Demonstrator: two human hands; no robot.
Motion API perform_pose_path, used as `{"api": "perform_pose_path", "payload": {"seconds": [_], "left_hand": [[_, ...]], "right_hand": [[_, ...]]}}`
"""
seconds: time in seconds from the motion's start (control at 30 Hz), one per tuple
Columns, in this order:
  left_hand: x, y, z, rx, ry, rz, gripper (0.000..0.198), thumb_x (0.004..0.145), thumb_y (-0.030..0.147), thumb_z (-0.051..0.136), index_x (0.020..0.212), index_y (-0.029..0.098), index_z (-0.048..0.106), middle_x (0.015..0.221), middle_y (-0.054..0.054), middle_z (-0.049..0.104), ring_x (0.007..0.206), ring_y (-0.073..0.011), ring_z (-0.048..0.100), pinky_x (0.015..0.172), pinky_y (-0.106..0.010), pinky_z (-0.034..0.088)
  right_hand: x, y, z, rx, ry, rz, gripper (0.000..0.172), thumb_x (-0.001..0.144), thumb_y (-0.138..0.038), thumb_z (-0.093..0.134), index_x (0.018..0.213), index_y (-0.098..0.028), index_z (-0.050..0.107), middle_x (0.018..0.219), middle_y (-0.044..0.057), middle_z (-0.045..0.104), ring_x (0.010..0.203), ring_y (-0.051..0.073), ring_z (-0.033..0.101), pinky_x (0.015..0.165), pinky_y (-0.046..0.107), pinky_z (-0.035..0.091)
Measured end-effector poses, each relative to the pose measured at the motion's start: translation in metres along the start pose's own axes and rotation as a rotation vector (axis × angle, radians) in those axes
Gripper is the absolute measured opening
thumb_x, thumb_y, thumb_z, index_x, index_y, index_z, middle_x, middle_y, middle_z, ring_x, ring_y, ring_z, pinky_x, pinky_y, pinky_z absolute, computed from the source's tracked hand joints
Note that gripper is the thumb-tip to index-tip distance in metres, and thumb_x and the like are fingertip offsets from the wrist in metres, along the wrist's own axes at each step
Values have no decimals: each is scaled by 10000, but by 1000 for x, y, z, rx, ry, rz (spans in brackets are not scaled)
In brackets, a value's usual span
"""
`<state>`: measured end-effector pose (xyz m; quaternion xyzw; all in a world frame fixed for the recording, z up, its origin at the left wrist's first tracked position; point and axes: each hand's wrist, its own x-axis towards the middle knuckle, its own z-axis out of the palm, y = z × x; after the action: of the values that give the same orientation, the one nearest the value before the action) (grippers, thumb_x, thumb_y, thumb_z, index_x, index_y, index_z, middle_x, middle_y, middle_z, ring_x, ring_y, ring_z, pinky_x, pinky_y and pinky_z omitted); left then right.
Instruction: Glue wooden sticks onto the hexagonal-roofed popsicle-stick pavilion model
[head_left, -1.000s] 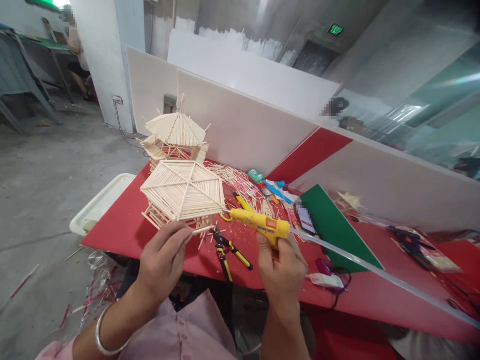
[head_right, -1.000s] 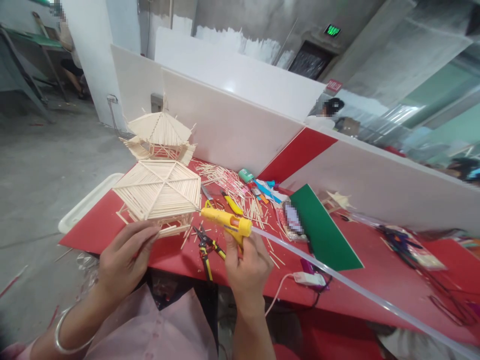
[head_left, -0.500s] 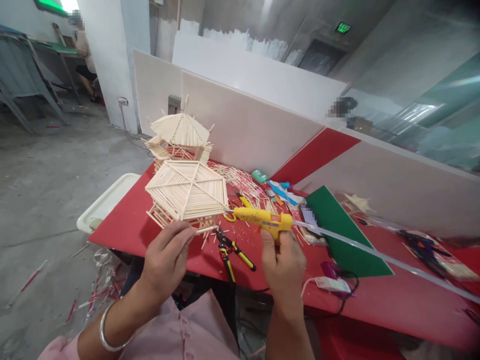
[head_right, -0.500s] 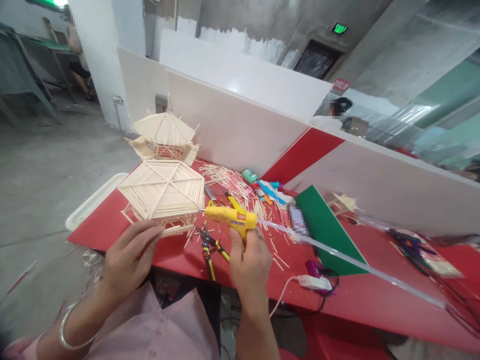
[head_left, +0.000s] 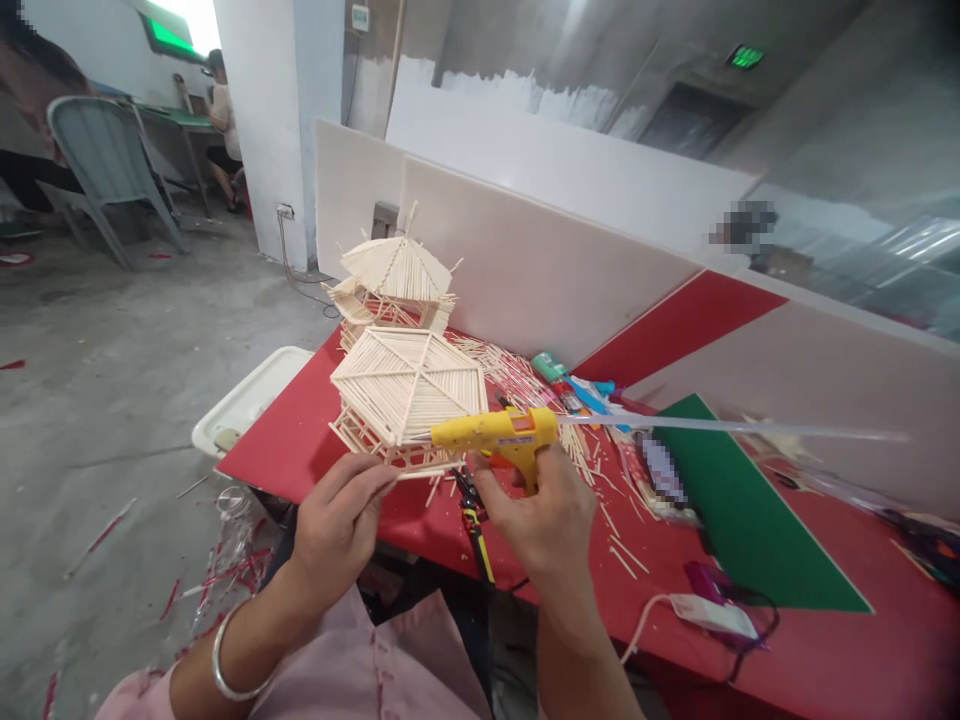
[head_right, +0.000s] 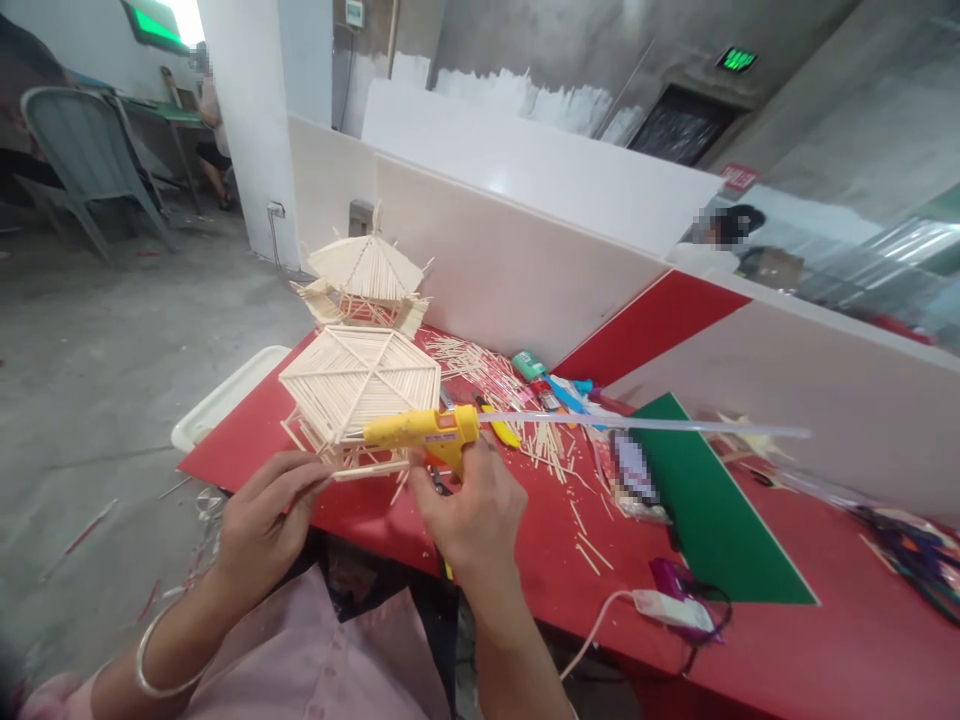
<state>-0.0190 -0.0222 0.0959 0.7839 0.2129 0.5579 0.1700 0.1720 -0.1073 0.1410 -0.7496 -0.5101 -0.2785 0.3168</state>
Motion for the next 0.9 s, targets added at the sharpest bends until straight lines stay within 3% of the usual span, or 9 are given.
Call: {"api": "perform_pose_path", "payload": {"seconds": [0.27,0.57,0.9], "left_hand": [[0,-5,-4,-14,10,-16,189,891,20,556,991,146,654,923,-51,661,838,-95,650,767,-171,547],[2,-3,-3,-17,51,15,201,882,22,583,1009,159,657,1066,-77,701,981,-134,689,892,-232,569],[1,-4,-2,1,58,11,227,884,26,584,1041,170,662,1061,-76,714,976,-144,702,883,-248,587]], "right_hand": [[0,-5,6,-44,-44,-9,304,834,-489,606,745,-217,501,601,-32,533,522,132,492,521,269,334],[1,-6,4,-45,-76,40,307,834,-500,600,759,-214,514,608,-25,545,535,138,498,527,276,322],[-2,-5,5,-78,-9,-46,294,833,-482,629,770,-217,520,603,-28,534,532,144,499,528,276,350]]}}
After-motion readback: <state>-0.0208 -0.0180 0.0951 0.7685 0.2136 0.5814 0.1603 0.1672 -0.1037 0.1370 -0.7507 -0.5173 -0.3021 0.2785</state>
